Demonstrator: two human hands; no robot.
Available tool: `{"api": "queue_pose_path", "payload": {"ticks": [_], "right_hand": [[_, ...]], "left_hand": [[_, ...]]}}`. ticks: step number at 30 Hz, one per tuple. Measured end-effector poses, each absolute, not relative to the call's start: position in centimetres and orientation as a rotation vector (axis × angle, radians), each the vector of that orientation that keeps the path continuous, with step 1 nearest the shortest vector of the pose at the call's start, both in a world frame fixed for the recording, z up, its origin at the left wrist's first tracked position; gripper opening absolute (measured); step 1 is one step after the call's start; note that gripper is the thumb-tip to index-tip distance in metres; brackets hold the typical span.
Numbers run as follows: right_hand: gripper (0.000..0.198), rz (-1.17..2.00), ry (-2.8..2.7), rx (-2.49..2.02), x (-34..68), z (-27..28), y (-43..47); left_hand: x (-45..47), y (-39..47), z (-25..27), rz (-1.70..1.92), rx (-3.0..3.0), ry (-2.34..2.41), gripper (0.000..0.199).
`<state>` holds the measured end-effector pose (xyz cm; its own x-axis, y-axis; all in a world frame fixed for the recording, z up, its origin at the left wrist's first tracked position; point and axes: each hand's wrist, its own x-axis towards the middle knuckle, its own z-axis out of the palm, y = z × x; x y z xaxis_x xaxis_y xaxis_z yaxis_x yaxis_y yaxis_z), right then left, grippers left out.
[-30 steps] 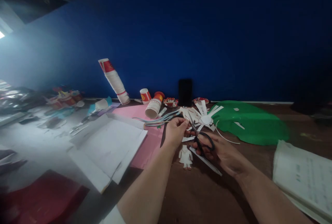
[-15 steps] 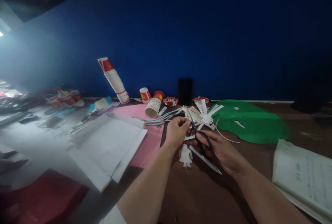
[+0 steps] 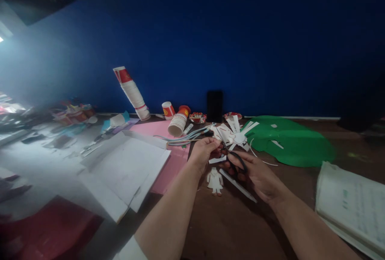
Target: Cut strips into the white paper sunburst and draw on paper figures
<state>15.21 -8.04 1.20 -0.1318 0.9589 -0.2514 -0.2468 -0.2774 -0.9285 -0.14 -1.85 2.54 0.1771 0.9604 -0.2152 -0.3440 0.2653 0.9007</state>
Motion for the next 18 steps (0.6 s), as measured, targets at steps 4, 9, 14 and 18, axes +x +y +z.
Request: {"api": "queue_pose_path", "payload": {"ticks": [4, 9, 14, 18], "right_hand": [[0.035, 1.604, -0.930, -1.100, 15.24, 0.81, -8.03], [0.038, 1.620, -0.870, -1.094, 15.49, 0.40, -7.94], [0.035, 1.679, -0.684, -1.044, 15.26, 0.87, -7.95], [0.032, 1.711, -0.629, -1.020, 15.11, 1.35, -8.05]], "left_hand": [[-0.24, -1.82, 2.47, 1.084, 0.807, 0.934, 0.022], [-0.28, -1.83, 2.54, 1.073, 0.805, 0.923, 0.023], [-0.25, -1.91, 2.77, 1.060, 0.785, 0.899, 0.017], [-0.28, -1.87, 2.65, 1.066, 0.780, 0.882, 0.019]]}}
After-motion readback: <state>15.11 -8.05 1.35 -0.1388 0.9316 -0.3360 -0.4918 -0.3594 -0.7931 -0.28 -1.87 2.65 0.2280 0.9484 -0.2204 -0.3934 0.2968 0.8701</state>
